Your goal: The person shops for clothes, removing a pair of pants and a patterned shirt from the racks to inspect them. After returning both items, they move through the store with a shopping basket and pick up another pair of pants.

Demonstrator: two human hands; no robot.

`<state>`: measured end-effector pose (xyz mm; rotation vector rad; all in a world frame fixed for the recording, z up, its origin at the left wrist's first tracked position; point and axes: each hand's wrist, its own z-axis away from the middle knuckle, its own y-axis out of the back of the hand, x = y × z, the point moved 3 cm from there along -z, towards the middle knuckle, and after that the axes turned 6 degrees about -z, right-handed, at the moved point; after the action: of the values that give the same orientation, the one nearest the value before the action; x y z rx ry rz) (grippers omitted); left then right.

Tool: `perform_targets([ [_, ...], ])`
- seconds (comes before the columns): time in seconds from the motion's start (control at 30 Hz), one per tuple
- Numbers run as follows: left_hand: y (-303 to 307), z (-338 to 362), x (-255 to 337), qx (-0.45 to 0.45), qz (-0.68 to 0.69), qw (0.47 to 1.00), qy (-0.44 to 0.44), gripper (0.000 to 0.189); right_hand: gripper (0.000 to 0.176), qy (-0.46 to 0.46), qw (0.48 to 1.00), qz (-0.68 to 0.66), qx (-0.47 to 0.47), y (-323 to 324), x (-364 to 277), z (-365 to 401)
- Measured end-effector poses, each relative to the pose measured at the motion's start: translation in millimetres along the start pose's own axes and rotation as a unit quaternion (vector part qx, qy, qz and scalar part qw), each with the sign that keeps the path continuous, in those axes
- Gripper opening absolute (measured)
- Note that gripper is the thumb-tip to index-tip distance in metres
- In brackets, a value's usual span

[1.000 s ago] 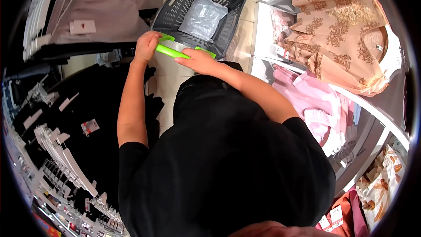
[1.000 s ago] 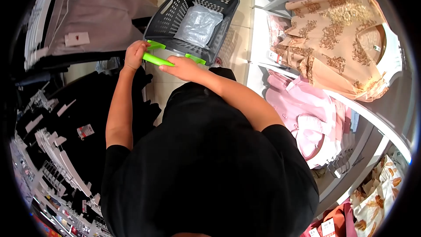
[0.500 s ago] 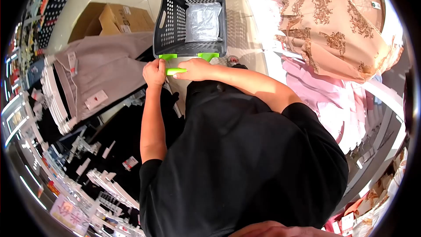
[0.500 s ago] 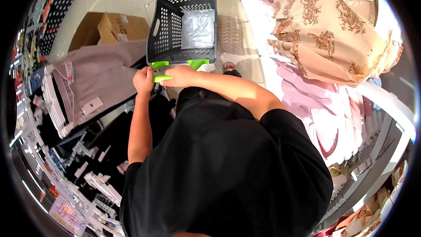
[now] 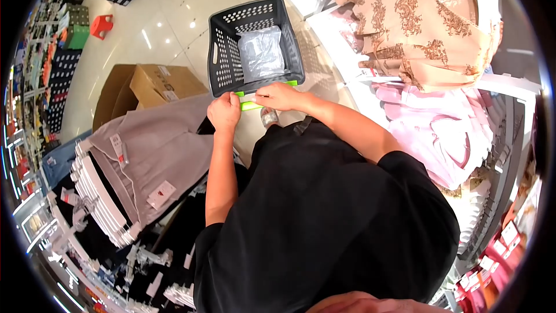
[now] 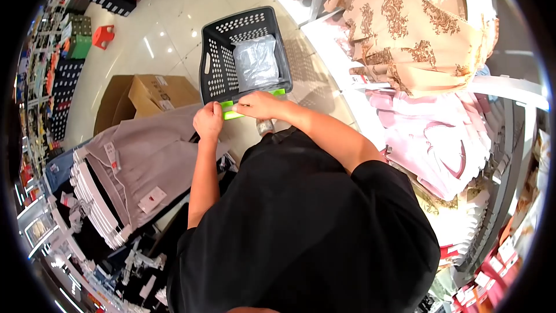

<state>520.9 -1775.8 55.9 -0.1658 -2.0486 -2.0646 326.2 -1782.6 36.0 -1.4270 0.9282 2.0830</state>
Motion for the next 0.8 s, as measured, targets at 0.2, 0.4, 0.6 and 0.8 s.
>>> perform_targets([
  [0.2, 2, -33, 2, -0.035, -0.003, 0.999, -0.024, 0.039, 0.040, 0.000, 0.957, 0.255, 0.139, 4, -44, -15],
  [0.4, 7, -69, 4, -0.053, 0.006, 0.995, -0.081, 0.041, 0.048, -0.097, 0.939, 0.253, 0.211, 5, -47, -42],
  [0.6, 11, -94, 4, -0.156, -0.027, 0.982, -0.107, 0.047, 0.052, -0.103, 0.951, 0.181, 0.228, 25, -30, -59],
  [0.8, 8, -112, 9, -0.171, -0.020, 0.979, -0.110, 0.051, 0.051, -0.170, 0.942, 0.165, 0.237, 40, -36, -69],
])
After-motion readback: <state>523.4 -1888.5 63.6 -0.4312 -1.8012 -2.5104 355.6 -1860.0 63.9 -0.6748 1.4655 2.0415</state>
